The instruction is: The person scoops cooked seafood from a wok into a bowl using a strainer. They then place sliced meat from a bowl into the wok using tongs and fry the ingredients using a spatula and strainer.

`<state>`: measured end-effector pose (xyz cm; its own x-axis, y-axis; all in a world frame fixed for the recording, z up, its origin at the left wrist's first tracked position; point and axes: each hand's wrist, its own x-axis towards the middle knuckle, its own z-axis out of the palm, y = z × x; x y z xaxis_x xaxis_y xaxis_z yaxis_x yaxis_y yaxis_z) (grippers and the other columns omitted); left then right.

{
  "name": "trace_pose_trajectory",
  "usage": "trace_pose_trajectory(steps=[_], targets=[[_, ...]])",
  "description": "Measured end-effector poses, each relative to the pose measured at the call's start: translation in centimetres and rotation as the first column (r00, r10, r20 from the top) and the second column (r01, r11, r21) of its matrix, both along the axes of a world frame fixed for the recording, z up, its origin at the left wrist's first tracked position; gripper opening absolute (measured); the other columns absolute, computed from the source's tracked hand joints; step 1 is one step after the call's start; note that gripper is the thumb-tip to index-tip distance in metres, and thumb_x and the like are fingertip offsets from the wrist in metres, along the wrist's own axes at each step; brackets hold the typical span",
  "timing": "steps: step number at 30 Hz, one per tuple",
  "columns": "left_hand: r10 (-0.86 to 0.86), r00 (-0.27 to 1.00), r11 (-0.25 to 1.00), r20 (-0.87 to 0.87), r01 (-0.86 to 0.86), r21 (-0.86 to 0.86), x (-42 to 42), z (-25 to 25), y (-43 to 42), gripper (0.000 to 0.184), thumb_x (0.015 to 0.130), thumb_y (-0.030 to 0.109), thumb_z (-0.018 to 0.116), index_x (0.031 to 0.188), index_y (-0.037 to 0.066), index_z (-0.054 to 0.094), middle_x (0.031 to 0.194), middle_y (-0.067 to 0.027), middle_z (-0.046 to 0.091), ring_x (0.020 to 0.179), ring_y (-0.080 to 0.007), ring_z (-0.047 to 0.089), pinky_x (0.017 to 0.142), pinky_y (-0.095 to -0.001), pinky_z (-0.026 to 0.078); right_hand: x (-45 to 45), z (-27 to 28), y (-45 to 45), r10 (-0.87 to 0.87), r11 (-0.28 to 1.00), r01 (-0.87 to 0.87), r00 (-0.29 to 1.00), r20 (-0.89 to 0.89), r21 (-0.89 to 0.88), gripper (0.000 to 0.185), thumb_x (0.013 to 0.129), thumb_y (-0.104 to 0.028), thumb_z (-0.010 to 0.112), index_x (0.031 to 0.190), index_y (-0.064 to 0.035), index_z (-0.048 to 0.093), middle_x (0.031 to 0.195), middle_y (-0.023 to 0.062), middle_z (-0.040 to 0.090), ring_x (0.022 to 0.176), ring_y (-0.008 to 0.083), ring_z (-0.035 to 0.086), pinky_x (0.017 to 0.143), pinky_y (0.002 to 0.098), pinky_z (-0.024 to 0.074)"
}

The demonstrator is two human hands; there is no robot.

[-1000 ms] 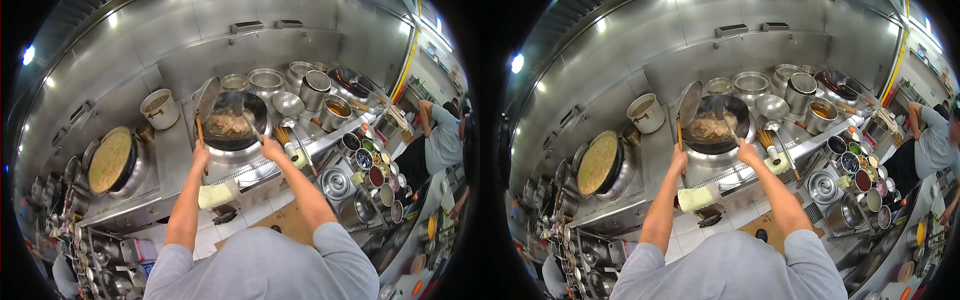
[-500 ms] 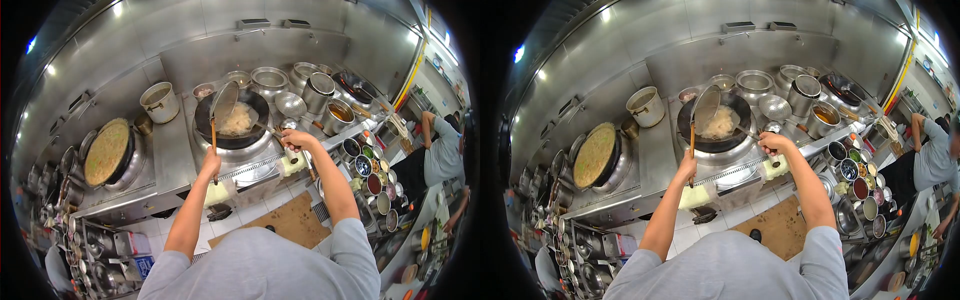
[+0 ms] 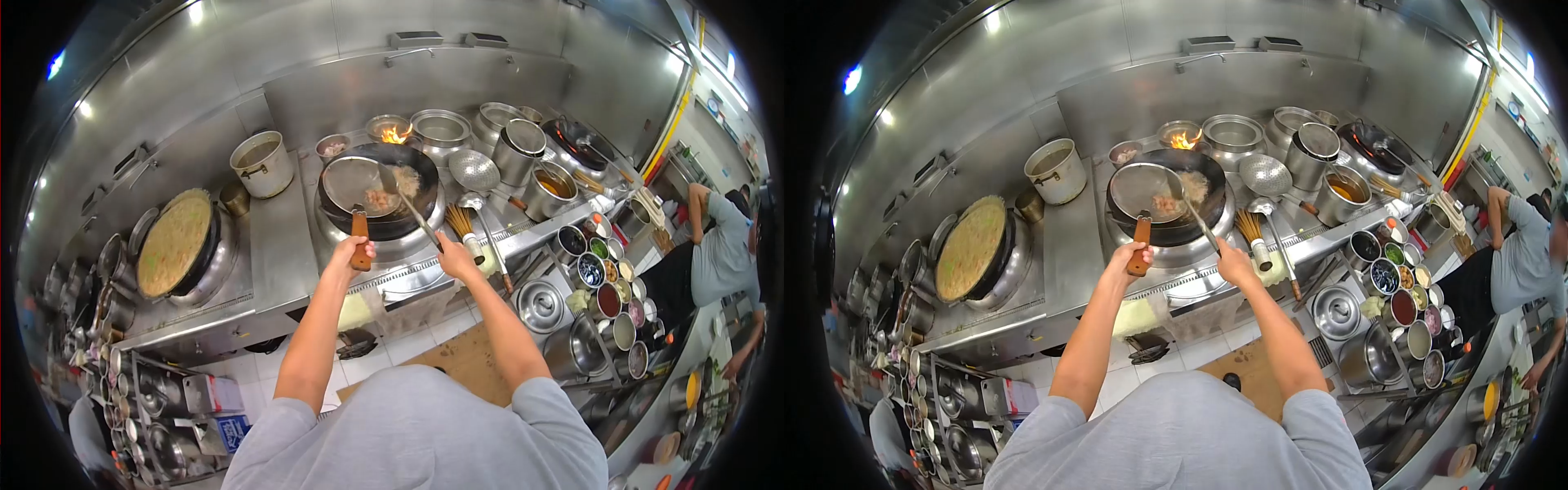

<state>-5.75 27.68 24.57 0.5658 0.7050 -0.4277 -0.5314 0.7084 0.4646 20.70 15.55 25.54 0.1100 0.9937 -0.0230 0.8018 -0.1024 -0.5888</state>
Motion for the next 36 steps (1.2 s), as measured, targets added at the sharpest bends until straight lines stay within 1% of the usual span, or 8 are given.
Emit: trace_pose_trajectory(steps=[4,9,13,18,24,26,29,36], targets=[[0.085,0.976,0.979,-0.2,-0.045,0.197,-0.6,1.1,-2.1,0.02,0.087,0.002,0.048,0.102,0.006,0.037,0.078,-0.0136,0.05,0.055,-0.0164,0.048,0.045,-0.0287,0.044,-1.0,-7.5,3.3,-0.163,0.827,0.13,0.987,0.013,0.546,0.056,0.086,-0.014,0.054,0.137,-0.0089,0.032,0.083,0.0211,0.063,0.053,0.0316,0.059,0.05,0.0406,0.0486],[0.106,0.94,0.962,-0.324,-0.015,0.272,0.5,2.5,-1.0,0.023,0.086,0.001,0.047,0.103,0.01,0.034,0.077,-0.0137,0.049,0.053,-0.0171,0.048,0.043,-0.0294,0.044,-4.8,-1.3,2.2,-0.131,0.991,0.116,0.899,-0.418,-0.061,0.059,0.087,-0.016,0.053,0.141,-0.0131,0.028,0.079,0.0219,0.062,0.049,0.0313,0.058,0.047,0.0419,0.0477],[0.114,0.918,0.954,-0.38,0.005,0.299,0.6,2.5,-0.2,0.024,0.086,0.0,0.046,0.102,0.011,0.032,0.078,-0.0138,0.049,0.053,-0.0171,0.048,0.042,-0.0299,0.044,-6.5,-3.2,2.5,-0.164,0.973,0.191,0.966,-0.2,0.126,0.066,0.086,-0.018,0.052,0.144,-0.012,0.02,0.101,0.029,0.061,0.087,0.0451,0.06,0.081,0.0514,0.045],[0.11,0.924,0.966,-0.366,-0.012,0.26,0.7,3.5,-0.7,0.025,0.086,0.0,0.046,0.102,0.011,0.032,0.079,-0.0142,0.049,0.054,-0.0168,0.048,0.042,-0.0296,0.043,-7.2,-0.8,1.2,-0.146,0.984,0.071,0.848,-0.51,-0.163,0.065,0.087,-0.018,0.053,0.144,-0.0112,0.021,0.103,0.0291,0.06,0.089,0.0463,0.059,0.082,0.0511,0.0444],[0.094,0.949,0.973,-0.301,-0.023,0.231,-0.1,3.1,0.4,0.023,0.086,0.0,0.047,0.1,0.01,0.031,0.078,-0.0136,0.048,0.055,-0.0168,0.048,0.043,-0.0295,0.044,-6.4,-5.9,1.8,-0.074,0.984,0.115,0.958,-0.276,0.136,0.066,0.086,-0.017,0.055,0.143,-0.0129,0.024,0.105,0.0296,0.06,0.091,0.0461,0.059,0.081,0.0482,0.0457],[0.079,0.958,0.97,-0.276,-0.01,0.244,-0.3,2.8,0.2,0.023,0.086,0.001,0.047,0.098,0.01,0.031,0.077,-0.0128,0.048,0.055,-0.0169,0.049,0.043,-0.0298,0.044,-6.0,-0.3,-0.5,-0.117,0.972,-0.002,0.865,-0.488,-0.236,0.066,0.085,-0.017,0.056,0.143,-0.0132,0.024,0.107,0.0293,0.059,0.099,0.0461,0.056,0.085,0.0475,0.0445],[0.066,0.953,0.975,-0.296,0.001,0.22,-1.2,2.2,0.8,0.022,0.087,0.001,0.047,0.099,0.01,0.032,0.079,-0.0131,0.048,0.056,-0.0164,0.049,0.044,-0.0288,0.044,-5.4,-2.1,0.1,0.003,0.979,0.055,0.96,-0.281,0.196,0.059,0.087,-0.015,0.055,0.14,-0.0123,0.03,0.106,0.0245,0.061,0.099,0.0413,0.058,0.087,0.0431,0.0448],[0.063,0.965,0.978,-0.256,-0.008,0.211,-1.5,1.9,0.3,0.021,0.087,0.002,0.047,0.101,0.01,0.033,0.078,-0.0132,0.049,0.055,-0.0162,0.048,0.043,-0.0286,0.044,-4.9,-2.4,1.7,-0.061,0.998,0.064,0.993,-0.106,0.024,0.062,0.087,-0.015,0.053,0.142,-0.0111,0.025,0.107,0.0288,0.059,0.102,0.0441,0.056,0.087,0.049,0.0433]])
